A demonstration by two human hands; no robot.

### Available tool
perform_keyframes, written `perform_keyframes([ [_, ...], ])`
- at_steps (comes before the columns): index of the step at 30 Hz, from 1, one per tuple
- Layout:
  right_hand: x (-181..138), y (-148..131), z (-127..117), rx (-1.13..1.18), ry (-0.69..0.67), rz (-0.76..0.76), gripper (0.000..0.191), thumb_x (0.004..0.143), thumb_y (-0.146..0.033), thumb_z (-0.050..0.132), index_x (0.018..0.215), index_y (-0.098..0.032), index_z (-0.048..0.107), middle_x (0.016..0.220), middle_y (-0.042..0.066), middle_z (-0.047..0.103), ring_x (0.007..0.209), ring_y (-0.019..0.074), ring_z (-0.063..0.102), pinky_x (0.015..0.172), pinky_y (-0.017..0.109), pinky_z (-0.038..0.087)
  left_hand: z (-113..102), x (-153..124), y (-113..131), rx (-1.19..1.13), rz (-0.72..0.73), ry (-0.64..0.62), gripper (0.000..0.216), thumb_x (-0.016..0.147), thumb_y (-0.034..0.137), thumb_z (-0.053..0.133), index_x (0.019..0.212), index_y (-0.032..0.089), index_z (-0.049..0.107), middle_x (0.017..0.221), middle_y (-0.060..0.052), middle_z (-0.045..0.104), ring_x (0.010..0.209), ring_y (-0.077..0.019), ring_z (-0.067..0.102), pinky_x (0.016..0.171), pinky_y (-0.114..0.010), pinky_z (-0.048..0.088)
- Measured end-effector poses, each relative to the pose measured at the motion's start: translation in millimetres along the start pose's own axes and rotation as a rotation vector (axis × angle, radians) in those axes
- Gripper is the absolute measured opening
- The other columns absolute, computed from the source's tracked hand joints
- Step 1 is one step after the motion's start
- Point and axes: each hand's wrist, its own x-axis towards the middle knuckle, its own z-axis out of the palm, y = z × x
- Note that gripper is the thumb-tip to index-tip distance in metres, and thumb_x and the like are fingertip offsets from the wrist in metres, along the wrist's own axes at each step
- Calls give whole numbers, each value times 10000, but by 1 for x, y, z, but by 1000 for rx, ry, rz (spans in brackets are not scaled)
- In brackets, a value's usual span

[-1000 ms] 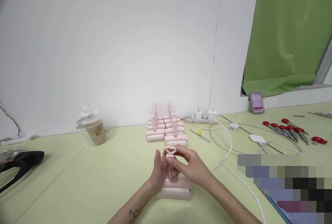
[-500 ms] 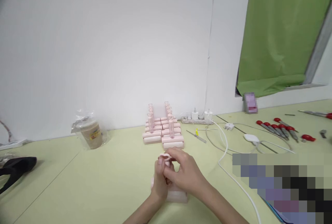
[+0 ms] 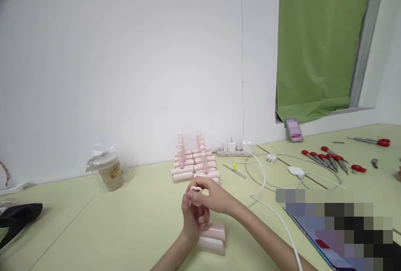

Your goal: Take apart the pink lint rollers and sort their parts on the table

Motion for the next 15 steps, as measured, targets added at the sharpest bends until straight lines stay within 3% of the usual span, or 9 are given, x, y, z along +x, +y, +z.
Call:
perform_keyframes([
  [2, 4, 1, 3, -19, -52, 8, 162, 770, -240, 481, 886, -197, 585, 949, 31, 583, 871, 177, 546, 792, 301, 427, 0, -1, -1, 5, 15, 22, 690, 386, 888, 331, 337, 200, 329, 247, 63, 239, 243, -28, 161, 319, -202, 79],
  [6, 8, 7, 12, 89, -212, 43, 340, 804, -206, 355, 1074, -249, 558, 1073, 29, 576, 916, 175, 559, 769, 304, 451, -3, -2, -1, 20, -16, 34, 707, 322, 907, 320, 325, 200, 332, 254, 66, 225, 258, -33, 187, 343, -210, 87],
  [10, 7, 11, 19, 160, -154, -98, 350, 827, -244, 330, 1052, -216, 596, 1049, 60, 605, 968, 195, 547, 835, 344, 424, -1, -4, 7, 33, -118, -19, 681, 290, 883, 394, 396, 213, 330, 262, 88, 207, 274, -39, 192, 363, -215, 104],
  [15, 8, 9, 25, 213, -105, -186, 348, 756, -175, 383, 987, -213, 640, 1006, 51, 629, 873, 177, 580, 769, 325, 451, -2, -7, 7, 19, -135, 30, 651, 318, 778, 540, 594, 208, 385, 317, 115, 240, 325, -50, 206, 395, -211, 124],
])
